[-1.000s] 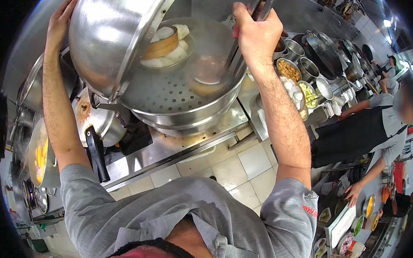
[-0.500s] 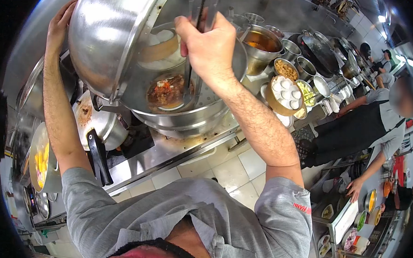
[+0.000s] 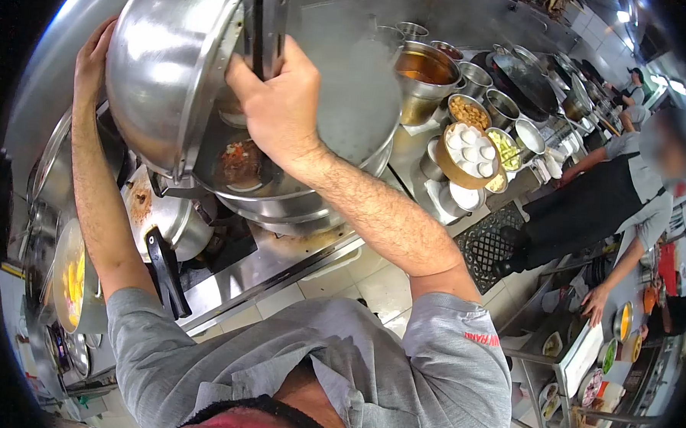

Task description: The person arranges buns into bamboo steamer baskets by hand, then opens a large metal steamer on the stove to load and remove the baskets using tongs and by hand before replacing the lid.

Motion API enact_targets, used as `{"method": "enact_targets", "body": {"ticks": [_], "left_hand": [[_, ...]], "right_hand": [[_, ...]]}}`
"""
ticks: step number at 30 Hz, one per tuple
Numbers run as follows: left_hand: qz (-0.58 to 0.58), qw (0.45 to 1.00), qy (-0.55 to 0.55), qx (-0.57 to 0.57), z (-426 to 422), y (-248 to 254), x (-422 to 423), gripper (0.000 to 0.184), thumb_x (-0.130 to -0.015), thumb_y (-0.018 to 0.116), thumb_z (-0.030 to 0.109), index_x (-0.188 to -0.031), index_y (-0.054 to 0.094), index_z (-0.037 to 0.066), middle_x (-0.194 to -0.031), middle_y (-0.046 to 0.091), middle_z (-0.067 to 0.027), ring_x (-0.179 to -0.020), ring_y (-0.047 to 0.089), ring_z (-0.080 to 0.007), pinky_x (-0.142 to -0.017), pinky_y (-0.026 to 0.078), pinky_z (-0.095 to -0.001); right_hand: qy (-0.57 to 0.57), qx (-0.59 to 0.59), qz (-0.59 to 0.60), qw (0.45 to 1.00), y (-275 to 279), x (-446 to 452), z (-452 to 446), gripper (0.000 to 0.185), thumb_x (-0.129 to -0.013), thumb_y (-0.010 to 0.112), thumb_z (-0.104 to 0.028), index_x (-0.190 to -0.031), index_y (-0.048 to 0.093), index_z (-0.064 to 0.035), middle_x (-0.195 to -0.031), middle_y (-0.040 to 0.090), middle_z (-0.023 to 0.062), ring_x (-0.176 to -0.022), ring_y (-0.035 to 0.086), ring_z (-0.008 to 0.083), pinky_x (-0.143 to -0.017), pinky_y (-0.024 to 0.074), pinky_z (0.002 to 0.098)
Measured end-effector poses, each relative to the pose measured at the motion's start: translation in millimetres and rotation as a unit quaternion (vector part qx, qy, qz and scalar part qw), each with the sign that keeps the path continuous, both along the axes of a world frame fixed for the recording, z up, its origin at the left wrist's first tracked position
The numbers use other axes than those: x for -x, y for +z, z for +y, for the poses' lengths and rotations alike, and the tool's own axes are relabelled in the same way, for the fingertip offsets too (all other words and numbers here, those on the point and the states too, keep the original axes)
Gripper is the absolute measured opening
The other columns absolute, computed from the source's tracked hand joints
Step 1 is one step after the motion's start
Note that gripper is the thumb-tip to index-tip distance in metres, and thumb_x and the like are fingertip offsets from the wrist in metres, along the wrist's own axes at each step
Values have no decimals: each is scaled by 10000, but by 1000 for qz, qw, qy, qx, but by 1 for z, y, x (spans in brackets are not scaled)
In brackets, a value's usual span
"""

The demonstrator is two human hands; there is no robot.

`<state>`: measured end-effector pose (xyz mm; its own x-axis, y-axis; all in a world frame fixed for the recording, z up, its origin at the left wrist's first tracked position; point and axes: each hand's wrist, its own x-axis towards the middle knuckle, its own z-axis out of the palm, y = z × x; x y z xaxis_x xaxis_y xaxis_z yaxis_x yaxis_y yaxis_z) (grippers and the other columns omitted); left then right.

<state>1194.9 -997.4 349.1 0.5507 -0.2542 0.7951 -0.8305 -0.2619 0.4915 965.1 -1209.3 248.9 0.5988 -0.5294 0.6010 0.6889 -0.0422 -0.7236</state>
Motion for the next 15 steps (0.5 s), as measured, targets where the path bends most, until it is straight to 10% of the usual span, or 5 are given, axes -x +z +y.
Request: {"method": "enact_targets", "body": {"ticks": [15], "left_hand": [[109,991,-32,71,11,-5,-20,373,-917,500,249,-1213,543,26,-1140,587,-77,-1017,541,-145,-881,406,-237]], "right_hand": [[-278,97,-175,939,106,147,-127,242,-853,600,-261,-707,542,-77,-554,551,47,-438,557,145,-413,451,230]]}}
